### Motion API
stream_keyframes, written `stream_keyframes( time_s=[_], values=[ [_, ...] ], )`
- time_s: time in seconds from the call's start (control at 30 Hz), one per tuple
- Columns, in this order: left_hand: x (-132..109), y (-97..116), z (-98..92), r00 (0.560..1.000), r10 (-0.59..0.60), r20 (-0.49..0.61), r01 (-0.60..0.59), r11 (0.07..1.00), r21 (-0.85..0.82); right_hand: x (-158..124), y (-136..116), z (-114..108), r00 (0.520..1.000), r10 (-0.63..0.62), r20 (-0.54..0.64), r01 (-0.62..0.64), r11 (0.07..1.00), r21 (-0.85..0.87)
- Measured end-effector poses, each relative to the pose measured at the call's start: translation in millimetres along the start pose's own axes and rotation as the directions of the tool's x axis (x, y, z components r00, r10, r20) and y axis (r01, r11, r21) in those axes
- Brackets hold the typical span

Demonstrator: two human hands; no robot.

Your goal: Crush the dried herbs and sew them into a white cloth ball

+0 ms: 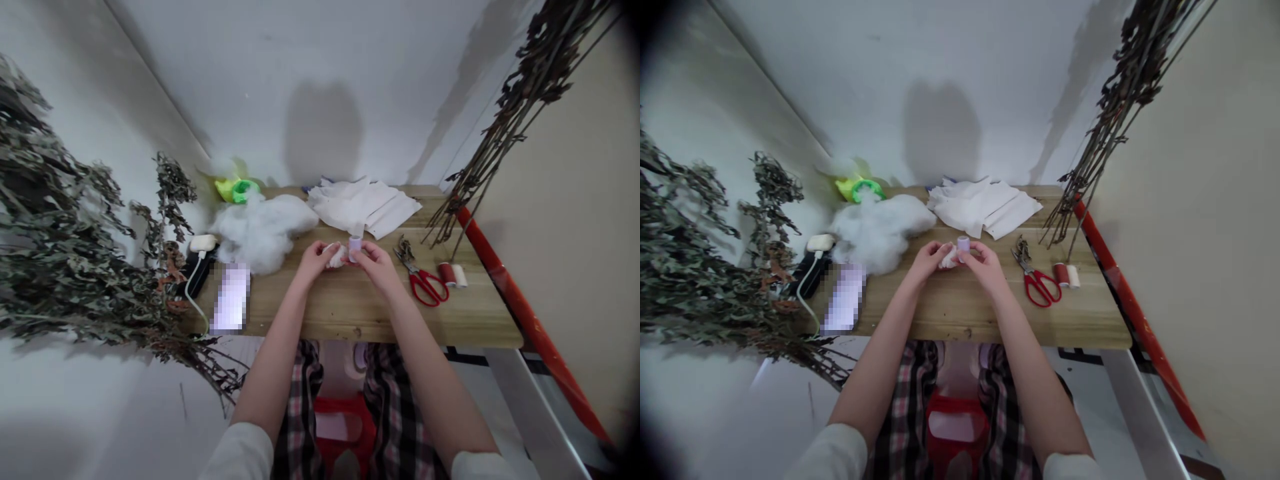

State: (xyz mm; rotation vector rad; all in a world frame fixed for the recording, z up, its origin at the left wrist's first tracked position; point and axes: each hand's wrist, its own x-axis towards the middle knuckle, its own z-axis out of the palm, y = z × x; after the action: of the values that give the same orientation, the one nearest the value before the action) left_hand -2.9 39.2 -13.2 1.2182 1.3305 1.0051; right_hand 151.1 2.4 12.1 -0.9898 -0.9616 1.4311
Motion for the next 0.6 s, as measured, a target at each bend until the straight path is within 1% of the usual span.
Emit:
stream_keyframes(
  time_s=[0.07, 0.13, 0.2, 0.27, 0.33, 0.43, 0.5, 0.6],
  values=[
    [-0.2, -0.2, -0.1, 1.000, -0.005, -0.026, 0.005, 1.000, -0.007, 1.0, 1.0, -1.7, 1.000, 0.008, -0.007, -0.008, 0.999, -0.039],
    [-0.9, 0.6, -0.1, 0.998, -0.050, -0.036, 0.048, 0.997, -0.061, 2.0, 2.7, -3.8, 1.000, 0.010, 0.004, -0.010, 0.997, -0.073],
    [-1.9, 2.3, 0.2, 0.995, -0.091, -0.033, 0.087, 0.990, -0.115, 2.7, 5.1, -5.9, 1.000, -0.013, 0.004, 0.013, 0.993, -0.117],
    [-2.8, 4.2, 0.7, 0.995, -0.094, -0.015, 0.090, 0.983, -0.162, 2.9, 7.9, -7.5, 0.998, -0.058, 0.015, 0.060, 0.977, -0.204],
    [-3.3, 5.3, 1.4, 0.997, -0.080, 0.007, 0.080, 0.975, -0.208, 2.2, 10.1, -7.9, 0.991, -0.095, 0.090, 0.120, 0.933, -0.340],
    [-2.7, 4.8, 2.9, 0.997, -0.081, -0.012, 0.074, 0.960, -0.269, -1.0, 10.8, -5.3, 0.961, -0.103, 0.256, 0.227, 0.824, -0.520],
    [-1.6, 3.8, 3.9, 0.995, -0.096, -0.034, 0.081, 0.950, -0.300, -4.2, 9.9, -1.6, 0.938, -0.091, 0.334, 0.279, 0.770, -0.574],
    [0.0, 2.4, 5.2, 0.992, -0.120, -0.031, 0.100, 0.923, -0.371, -8.0, 9.3, 4.2, 0.921, -0.048, 0.386, 0.295, 0.733, -0.613]
  ],
)
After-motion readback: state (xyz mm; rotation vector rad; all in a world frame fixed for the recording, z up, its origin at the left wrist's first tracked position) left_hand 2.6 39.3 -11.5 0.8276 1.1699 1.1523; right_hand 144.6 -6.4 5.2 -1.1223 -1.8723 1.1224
